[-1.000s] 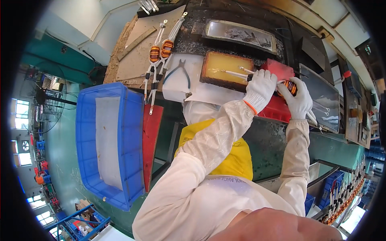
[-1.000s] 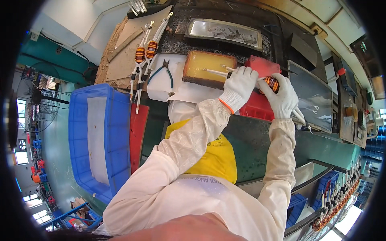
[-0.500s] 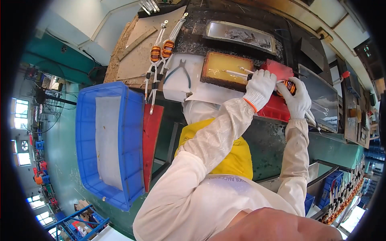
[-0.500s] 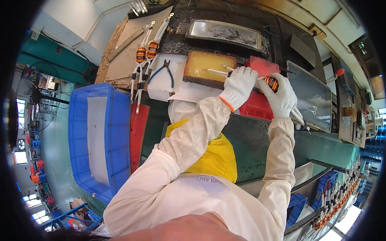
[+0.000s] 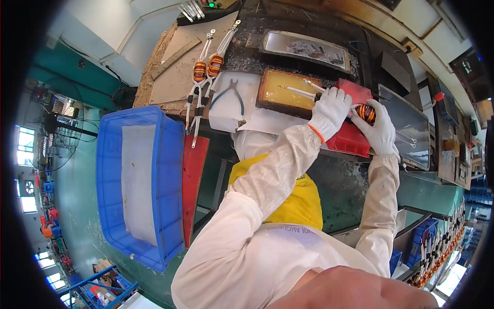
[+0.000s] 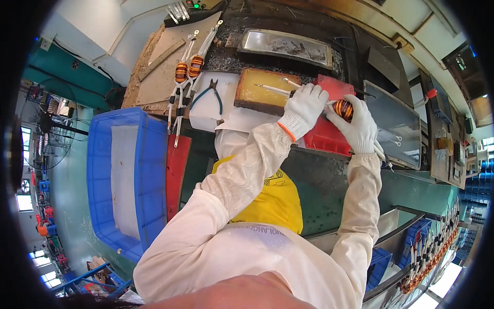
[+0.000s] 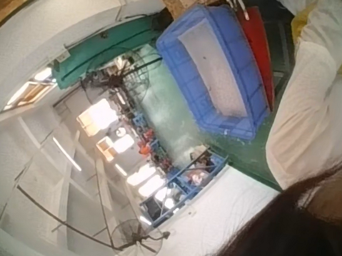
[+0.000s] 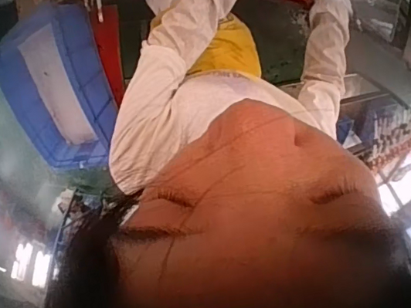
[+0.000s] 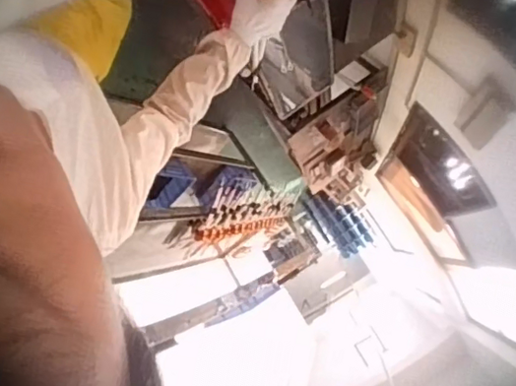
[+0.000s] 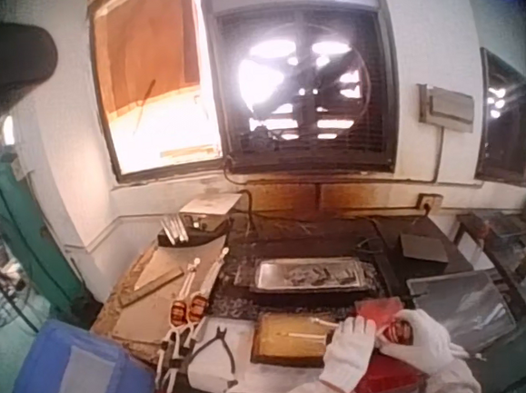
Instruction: Dipping ends of copper coils into trays of flux or sealant and arranging them on a storage rack.
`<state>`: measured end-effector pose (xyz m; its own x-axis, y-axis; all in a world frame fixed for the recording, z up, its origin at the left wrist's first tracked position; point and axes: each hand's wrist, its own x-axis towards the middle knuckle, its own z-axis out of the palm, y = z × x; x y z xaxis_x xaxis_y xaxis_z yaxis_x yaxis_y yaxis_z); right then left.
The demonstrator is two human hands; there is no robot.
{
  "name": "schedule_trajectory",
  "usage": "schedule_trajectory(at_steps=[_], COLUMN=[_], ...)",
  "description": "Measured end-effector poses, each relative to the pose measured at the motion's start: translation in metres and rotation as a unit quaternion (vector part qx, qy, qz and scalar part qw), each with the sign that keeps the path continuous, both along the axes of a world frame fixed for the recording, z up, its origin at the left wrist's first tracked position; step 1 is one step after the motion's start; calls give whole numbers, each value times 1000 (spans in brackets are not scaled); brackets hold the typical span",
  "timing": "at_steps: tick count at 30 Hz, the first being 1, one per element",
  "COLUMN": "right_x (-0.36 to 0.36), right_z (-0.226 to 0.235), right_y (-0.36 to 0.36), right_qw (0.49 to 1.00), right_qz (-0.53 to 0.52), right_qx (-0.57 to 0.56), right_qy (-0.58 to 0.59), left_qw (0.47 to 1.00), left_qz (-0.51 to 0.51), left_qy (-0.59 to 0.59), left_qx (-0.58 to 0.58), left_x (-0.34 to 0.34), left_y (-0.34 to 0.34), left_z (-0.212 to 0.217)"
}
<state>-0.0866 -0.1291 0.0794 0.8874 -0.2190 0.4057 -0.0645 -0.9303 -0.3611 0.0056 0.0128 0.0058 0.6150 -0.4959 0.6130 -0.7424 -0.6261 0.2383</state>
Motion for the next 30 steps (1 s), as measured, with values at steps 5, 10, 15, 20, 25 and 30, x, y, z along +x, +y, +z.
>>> schedule_trajectory(at_steps=[5, 10, 15, 20, 25, 30], right_x=[-1, 17, 38, 52, 57, 68], right_z=[-5, -3, 4, 3, 4, 25], right_y=[-10, 7, 14, 12, 13, 9], right_qw=[999, 995, 987, 985, 985, 983], right_qz=[7, -83, -138, -153, -151, 0], right_qx=[-17, -16, -10, -8, -14, -183], right_qy=[37, 58, 82, 81, 79, 8], left_qw=[992, 936, 631, 321, 183, 188], left_qz=[-30, -200, -345, -337, -298, -279], left_qy=[-74, 225, 646, 808, 803, 826], left_qx=[-100, -180, -256, -360, -482, -452], left_x=[-26, -84, -119, -134, -120, -113], left_y=[18, 51, 87, 106, 105, 108], left_z=[18, 0, -32, -72, -94, -93])
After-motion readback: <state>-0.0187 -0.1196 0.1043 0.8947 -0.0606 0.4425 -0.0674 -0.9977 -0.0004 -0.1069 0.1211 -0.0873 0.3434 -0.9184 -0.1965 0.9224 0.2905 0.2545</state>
